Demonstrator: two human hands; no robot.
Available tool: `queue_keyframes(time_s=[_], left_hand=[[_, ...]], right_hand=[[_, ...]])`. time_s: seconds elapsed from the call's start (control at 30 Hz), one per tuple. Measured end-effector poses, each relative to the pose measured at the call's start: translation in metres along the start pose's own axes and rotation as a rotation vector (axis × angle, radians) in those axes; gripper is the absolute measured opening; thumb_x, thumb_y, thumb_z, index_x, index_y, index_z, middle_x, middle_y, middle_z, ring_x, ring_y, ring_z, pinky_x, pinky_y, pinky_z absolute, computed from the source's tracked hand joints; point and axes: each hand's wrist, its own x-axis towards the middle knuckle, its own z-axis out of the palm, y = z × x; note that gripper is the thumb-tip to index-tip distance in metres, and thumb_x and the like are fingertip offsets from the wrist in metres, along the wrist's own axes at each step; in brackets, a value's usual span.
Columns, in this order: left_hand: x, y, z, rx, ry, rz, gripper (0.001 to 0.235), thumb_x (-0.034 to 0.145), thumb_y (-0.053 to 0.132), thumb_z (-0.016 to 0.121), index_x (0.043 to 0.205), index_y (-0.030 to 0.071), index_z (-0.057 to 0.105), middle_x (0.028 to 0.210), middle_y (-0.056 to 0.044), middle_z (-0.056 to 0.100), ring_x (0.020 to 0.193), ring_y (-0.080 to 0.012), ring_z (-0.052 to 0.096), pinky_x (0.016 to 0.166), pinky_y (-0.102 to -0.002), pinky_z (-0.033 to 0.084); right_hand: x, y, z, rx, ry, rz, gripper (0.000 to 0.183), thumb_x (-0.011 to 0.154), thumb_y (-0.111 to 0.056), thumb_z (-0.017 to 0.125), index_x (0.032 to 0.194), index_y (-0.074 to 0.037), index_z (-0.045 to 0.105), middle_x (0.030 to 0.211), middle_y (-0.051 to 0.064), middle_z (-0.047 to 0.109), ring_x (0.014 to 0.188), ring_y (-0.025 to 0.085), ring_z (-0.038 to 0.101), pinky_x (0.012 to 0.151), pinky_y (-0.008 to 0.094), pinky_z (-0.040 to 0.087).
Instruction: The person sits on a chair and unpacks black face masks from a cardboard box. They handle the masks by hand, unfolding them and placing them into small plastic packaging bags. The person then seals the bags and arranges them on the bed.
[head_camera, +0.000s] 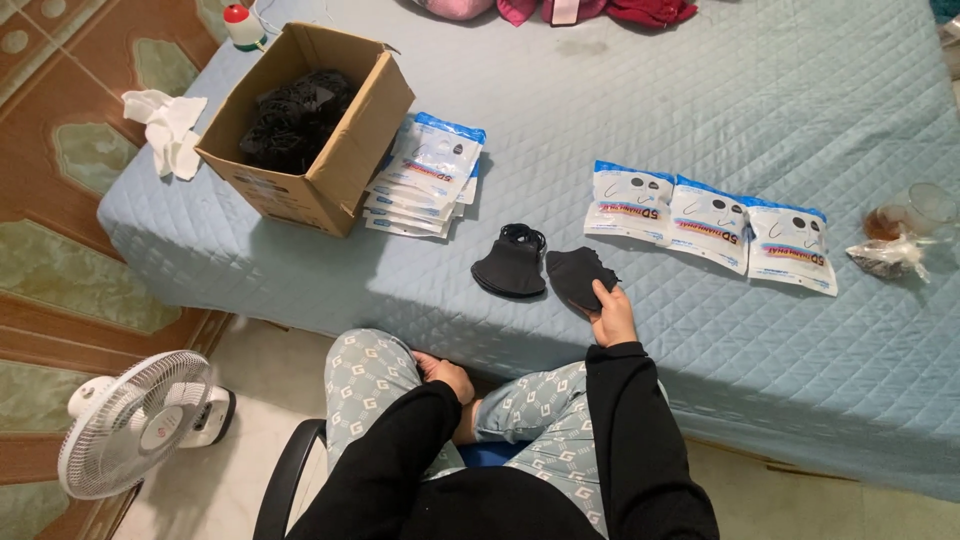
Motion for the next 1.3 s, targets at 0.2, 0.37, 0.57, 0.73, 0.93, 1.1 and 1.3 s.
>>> queue_keyframes(time_s=[0.2,0.37,0.57,0.73,0.93,1.1,1.3], left_hand=[[-0.01,0.013,-0.001,-0.042,-0.073,-0.045,0.048,0.104,0.008,0.029,0.131,0.011,0.068,0.137,-0.01,0.066,0.129,-0.0318,0.06,0.1,-0.051,0.041],[-0.083,-0.003,-0.035,-0.13,-0.076,-0.104,0.046,0.103,0.011,0.03,0.131,0.014,0.067,0.138,-0.008,0.065,0.13,-0.0287,0.06,0.102,-0.055,0.042],[-0.015,-0.005,0.014,-0.417,-0.185,-0.249,0.052,0.107,0.015,0.018,0.148,0.01,0.051,0.159,-0.006,0.044,0.15,-0.0367,0.032,0.102,-0.09,-0.01],[0.061,0.007,0.082,0.115,-0.002,0.111,0.043,0.101,-0.002,0.044,0.136,0.015,0.062,0.14,-0.008,0.062,0.129,-0.0289,0.059,0.095,-0.056,0.056],[0.033,0.017,0.051,0.097,0.033,0.132,0.041,0.101,0.0,0.043,0.134,0.014,0.063,0.138,-0.008,0.064,0.127,-0.0297,0.06,0.095,-0.056,0.054],[0.013,0.017,0.032,0.085,0.042,0.131,0.04,0.101,0.002,0.042,0.132,0.014,0.064,0.136,-0.009,0.065,0.126,-0.0303,0.061,0.095,-0.056,0.053],[-0.014,0.005,0.016,0.075,0.056,0.117,0.039,0.101,0.004,0.041,0.13,0.013,0.066,0.133,-0.009,0.066,0.124,-0.0311,0.062,0.096,-0.056,0.051]], right_hand=[[0.008,0.007,-0.008,-0.173,0.045,-0.052,0.035,0.102,-0.018,0.069,0.134,-0.006,0.061,0.122,0.021,0.071,0.108,0.034,0.072,0.085,0.051,0.064],[0.013,0.014,-0.023,-0.315,0.076,-0.059,0.034,0.104,-0.021,0.068,0.134,-0.005,0.061,0.121,0.022,0.071,0.106,0.034,0.072,0.081,0.05,0.064],[0.041,0.027,-0.066,-0.653,0.162,-0.051,0.036,0.106,-0.028,0.067,0.13,-0.003,0.062,0.121,0.021,0.07,0.11,0.032,0.068,0.085,0.05,0.059],[0.015,-0.011,-0.045,-1.26,0.179,0.002,0.047,0.098,-0.052,0.069,0.111,-0.007,0.072,0.11,0.017,0.074,0.112,0.037,0.068,0.09,0.053,0.057],[-0.026,-0.029,-0.043,-1.157,0.083,0.074,0.061,0.103,-0.043,0.063,0.142,0.005,0.059,0.138,0.025,0.063,0.132,0.039,0.055,0.108,0.053,0.047],[-0.023,-0.017,-0.054,-0.997,0.12,0.024,0.052,0.104,-0.038,0.066,0.136,0.004,0.063,0.125,0.023,0.069,0.119,0.034,0.063,0.097,0.05,0.053],[-0.086,-0.044,0.032,-0.384,0.069,0.038,0.049,0.108,-0.016,0.057,0.148,0.009,0.043,0.143,0.037,0.05,0.128,0.05,0.053,0.092,0.063,0.056]])
